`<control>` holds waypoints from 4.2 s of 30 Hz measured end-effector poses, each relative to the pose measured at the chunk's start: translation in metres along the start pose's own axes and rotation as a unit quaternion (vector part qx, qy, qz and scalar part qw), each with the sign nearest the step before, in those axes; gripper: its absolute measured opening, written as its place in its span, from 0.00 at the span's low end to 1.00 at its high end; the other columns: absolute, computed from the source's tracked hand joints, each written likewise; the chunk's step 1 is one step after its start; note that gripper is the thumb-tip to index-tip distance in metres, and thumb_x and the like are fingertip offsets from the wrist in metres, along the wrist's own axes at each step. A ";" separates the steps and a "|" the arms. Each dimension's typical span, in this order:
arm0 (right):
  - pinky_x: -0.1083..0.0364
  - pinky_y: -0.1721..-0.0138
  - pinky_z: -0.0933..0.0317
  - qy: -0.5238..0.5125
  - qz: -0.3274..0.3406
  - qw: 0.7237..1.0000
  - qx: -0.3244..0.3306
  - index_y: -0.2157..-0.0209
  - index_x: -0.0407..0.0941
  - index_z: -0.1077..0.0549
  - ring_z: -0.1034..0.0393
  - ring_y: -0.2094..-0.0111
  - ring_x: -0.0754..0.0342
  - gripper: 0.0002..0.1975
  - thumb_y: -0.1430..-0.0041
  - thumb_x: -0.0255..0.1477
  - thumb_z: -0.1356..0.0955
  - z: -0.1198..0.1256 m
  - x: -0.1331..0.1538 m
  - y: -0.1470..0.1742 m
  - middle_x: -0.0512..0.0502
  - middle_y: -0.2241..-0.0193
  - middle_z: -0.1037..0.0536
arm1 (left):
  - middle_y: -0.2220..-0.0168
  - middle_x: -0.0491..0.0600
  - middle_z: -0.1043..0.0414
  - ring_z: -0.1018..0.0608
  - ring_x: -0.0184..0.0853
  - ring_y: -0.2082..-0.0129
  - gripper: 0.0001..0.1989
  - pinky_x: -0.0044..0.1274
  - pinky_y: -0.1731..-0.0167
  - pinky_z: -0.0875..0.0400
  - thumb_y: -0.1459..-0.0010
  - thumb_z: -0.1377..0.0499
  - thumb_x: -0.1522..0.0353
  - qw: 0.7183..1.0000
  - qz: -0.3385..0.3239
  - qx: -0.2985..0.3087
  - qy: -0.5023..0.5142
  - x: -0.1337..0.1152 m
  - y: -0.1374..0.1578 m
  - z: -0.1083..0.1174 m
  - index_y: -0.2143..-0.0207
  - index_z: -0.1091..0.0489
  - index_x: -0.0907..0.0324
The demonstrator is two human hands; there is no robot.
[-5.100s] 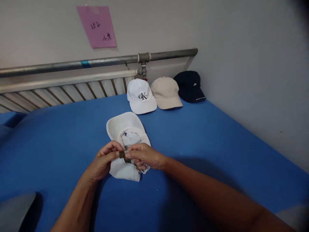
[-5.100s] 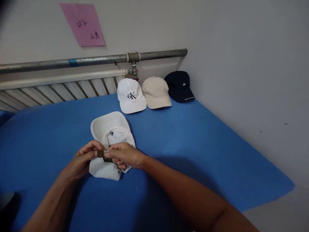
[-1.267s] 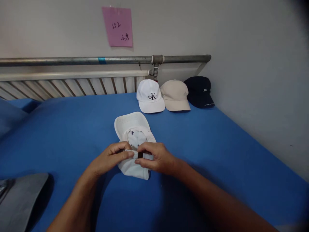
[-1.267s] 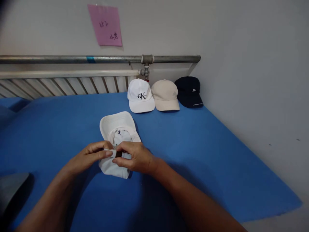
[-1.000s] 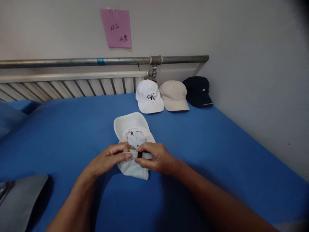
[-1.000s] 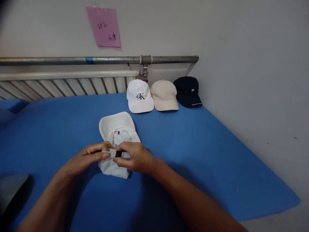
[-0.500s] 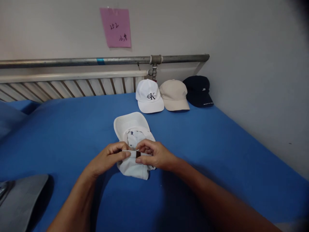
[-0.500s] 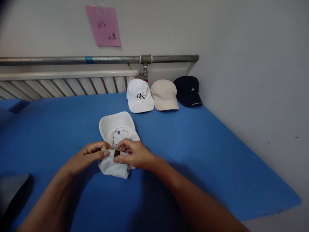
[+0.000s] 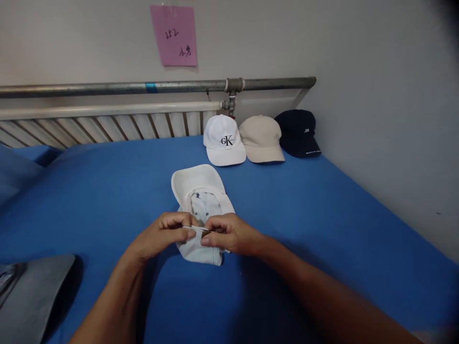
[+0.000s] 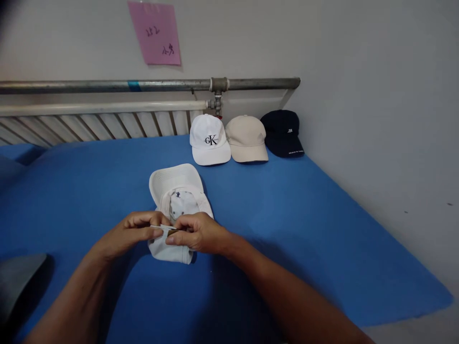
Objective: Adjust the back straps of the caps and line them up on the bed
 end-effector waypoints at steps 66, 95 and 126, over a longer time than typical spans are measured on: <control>0.51 0.56 0.37 0.220 0.240 0.922 -0.209 0.60 0.44 0.28 0.31 0.59 0.51 0.09 0.45 0.27 0.32 0.020 0.038 0.018 0.43 0.61 0.26 | 0.71 0.46 0.32 0.32 0.33 0.69 0.06 0.24 0.68 0.37 0.46 0.43 0.67 0.985 -0.004 -0.071 -0.154 -0.021 0.016 0.016 0.68 0.29 0.61; 0.57 0.61 0.35 0.282 0.311 0.898 -0.132 0.62 0.44 0.27 0.31 0.65 0.57 0.06 0.40 0.23 0.34 -0.001 0.033 0.017 0.47 0.68 0.26 | 0.63 0.47 0.28 0.28 0.34 0.62 0.17 0.24 0.62 0.37 0.54 0.41 0.74 0.994 0.085 -0.002 0.063 0.005 0.003 0.002 0.59 0.27 0.59; 0.48 0.51 0.36 0.317 0.328 0.874 -0.166 0.69 0.44 0.32 0.32 0.51 0.50 0.03 0.43 0.25 0.32 -0.004 0.039 0.020 0.40 0.54 0.27 | 0.69 0.45 0.26 0.27 0.25 0.71 0.16 0.17 0.69 0.33 0.61 0.31 0.78 0.966 0.076 -0.110 0.221 0.004 0.001 0.007 0.66 0.23 0.60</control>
Point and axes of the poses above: each hand's wrist, its own y-axis away from the middle knuckle, its own z-axis out of the back of the hand, x = y × z, the point moved 7 cm from there along -y, towards the middle knuckle
